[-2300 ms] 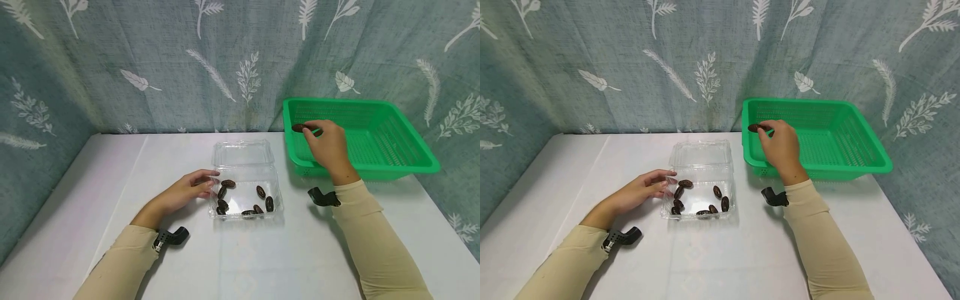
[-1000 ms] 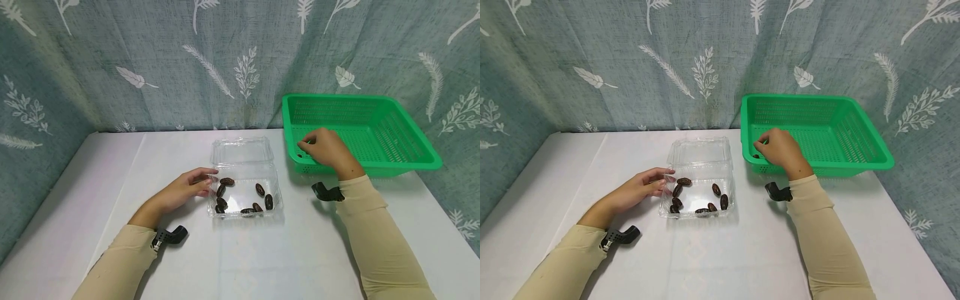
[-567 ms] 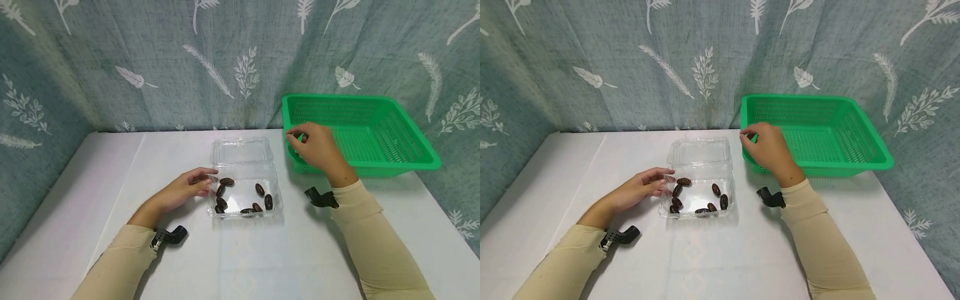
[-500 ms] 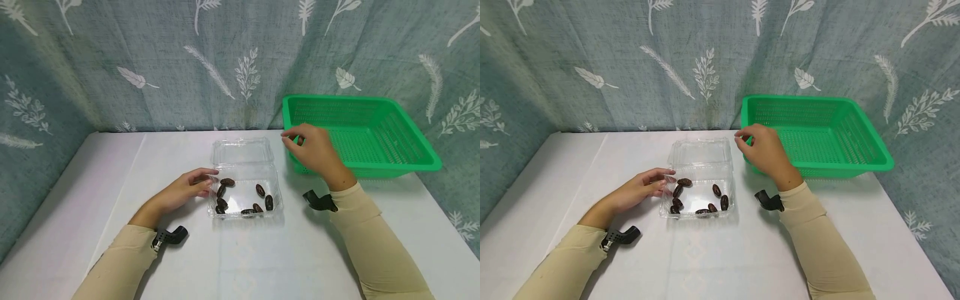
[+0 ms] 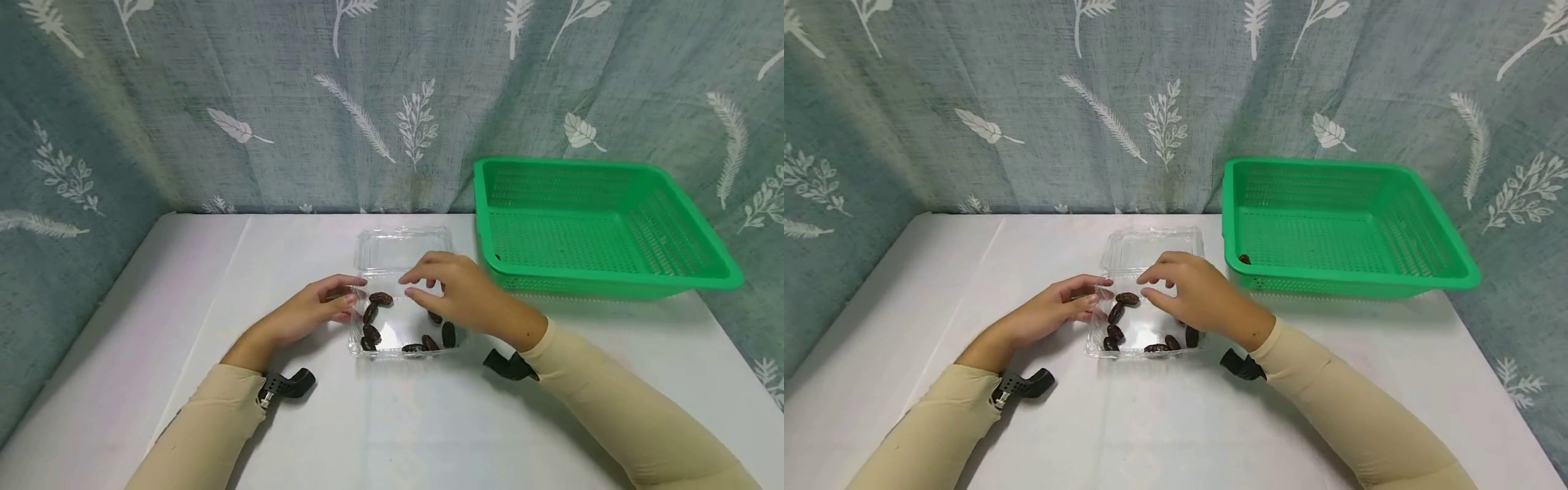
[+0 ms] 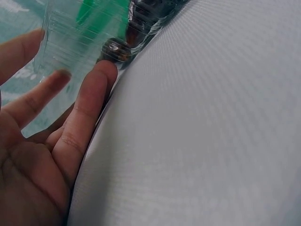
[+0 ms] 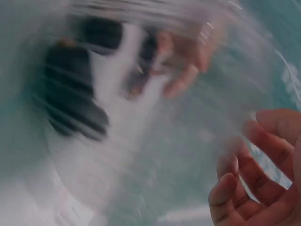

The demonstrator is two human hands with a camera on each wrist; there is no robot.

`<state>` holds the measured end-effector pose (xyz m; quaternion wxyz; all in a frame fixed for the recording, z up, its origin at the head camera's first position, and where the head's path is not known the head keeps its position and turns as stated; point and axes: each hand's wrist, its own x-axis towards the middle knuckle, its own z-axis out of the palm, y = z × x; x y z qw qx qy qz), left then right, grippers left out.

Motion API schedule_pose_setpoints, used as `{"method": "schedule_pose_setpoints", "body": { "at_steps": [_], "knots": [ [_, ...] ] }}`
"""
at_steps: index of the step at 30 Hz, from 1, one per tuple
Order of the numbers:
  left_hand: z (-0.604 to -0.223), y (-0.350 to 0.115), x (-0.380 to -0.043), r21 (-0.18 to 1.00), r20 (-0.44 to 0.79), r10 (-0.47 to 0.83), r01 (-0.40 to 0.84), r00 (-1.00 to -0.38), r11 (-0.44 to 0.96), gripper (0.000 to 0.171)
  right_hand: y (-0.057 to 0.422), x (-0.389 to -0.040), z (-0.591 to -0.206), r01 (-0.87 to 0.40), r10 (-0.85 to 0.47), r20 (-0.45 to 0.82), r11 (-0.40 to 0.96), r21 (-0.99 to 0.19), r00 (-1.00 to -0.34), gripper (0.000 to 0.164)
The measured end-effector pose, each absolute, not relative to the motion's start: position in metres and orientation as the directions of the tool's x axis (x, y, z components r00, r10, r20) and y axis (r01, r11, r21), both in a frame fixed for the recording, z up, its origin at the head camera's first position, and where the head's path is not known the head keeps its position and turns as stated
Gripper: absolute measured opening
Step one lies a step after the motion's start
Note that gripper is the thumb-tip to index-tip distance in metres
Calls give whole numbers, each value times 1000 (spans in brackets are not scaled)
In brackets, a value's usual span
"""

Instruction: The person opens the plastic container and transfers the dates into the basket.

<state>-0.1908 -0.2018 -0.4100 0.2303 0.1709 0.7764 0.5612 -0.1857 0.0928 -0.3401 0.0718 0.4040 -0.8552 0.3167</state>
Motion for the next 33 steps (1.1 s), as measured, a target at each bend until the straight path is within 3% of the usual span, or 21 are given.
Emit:
{"method": "schedule_pose_setpoints", "body": {
  "at_steps": [5, 13, 18, 24, 33],
  "knots": [
    [-411, -200, -192, 952, -161, 532, 11, -831, 305, 47, 81, -184, -353, -763, -725, 309, 451, -462, -615, 20],
    [-409, -200, -194, 950, -160, 517, 12, -841, 313, 46, 78, -187, -359, -734, -773, 209, 426, -529, -599, 23],
    [-407, -198, -195, 950, -157, 520, 16, -839, 313, 46, 81, -189, -362, -665, -806, 38, 460, -588, -591, 19],
    [-408, -197, -194, 951, -168, 524, 3, -835, 310, 46, 84, -191, -366, -577, -849, -157, 466, -670, -504, 17],
    [-411, -202, -193, 947, -173, 505, -1, -845, 322, 45, 82, -195, -368, -607, -881, -192, 442, -660, -432, 18]
  ]
}}
